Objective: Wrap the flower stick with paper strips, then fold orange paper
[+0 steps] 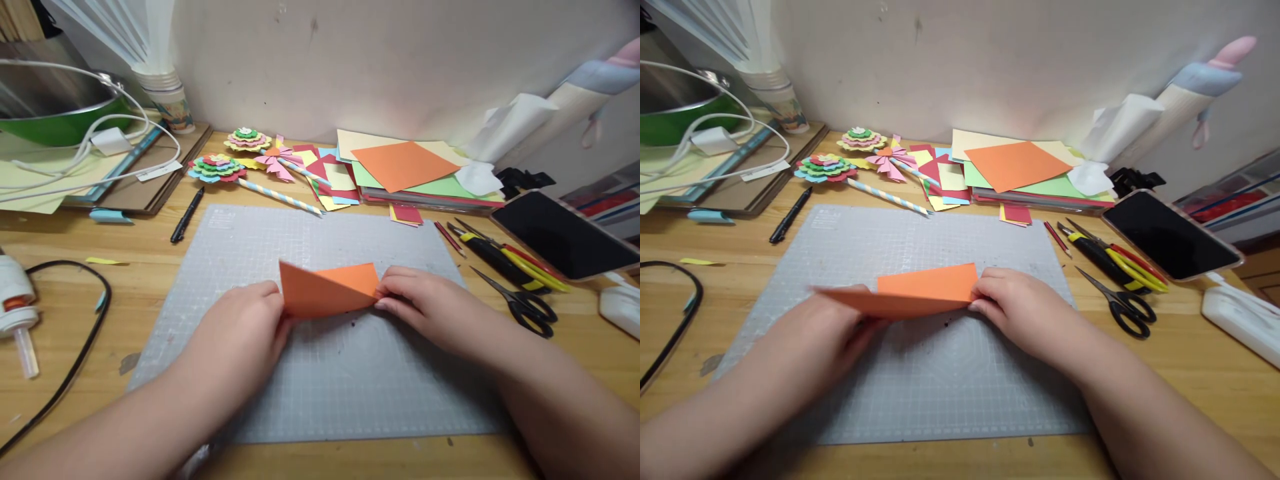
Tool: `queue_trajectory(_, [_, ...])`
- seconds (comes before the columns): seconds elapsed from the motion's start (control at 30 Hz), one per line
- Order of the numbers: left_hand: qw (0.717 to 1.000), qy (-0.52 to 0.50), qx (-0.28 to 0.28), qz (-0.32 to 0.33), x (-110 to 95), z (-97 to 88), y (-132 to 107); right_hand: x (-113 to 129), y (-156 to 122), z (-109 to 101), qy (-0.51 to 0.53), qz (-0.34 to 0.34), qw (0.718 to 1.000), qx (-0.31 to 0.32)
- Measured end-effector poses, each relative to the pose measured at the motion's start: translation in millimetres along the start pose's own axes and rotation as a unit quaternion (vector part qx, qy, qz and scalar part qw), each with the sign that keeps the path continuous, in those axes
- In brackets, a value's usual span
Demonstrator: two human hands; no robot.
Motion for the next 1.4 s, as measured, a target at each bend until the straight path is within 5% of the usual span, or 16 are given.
queue_trajectory(0.2, [0.997, 0.033, 0.046, -0.051, 14, 6.5, 8, -9, 3, -1, -0.022, 0.032, 0.999, -0.003])
queue_trajectory(0.33, [0.998, 0.030, 0.036, -0.042, 11, 3.3, 8, 20, 12, -10, -0.041, -0.007, 0.999, -0.010])
queue_trajectory(0.47, [0.999, 0.033, 0.022, -0.032, 11, 2.0, 7, 46, 33, -6, 0.096, -0.022, 0.995, -0.022])
queue_trajectory(0.6, [0.997, 0.044, 0.038, -0.058, 17, 5.1, 7, 35, 52, 9, 0.168, 0.040, 0.984, -0.049])
queue_trajectory(0.83, [0.986, 0.148, 0.021, -0.070, 6, -3.9, -1, 26, 60, 14, 0.100, 0.067, 0.991, -0.052])
queue_trajectory(1.03, [0.975, 0.207, 0.082, 0.021, -24, 22.7, -23, 27, 61, 14, 0.080, 0.073, 0.992, -0.058])
queue_trajectory(1.4, [0.969, 0.199, 0.145, 0.009, -19, 40.1, -28, 24, 62, 8, 0.085, 0.080, 0.989, -0.090])
Point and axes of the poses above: each hand's wrist, its own y-axis towards the middle knuckle, its own z-axis out of the palm, x = y × z, the point moved 10 cm from there along y, towards the middle knuckle, and after that the axes turned 4 degrees about -z, right-handed, at the moved point
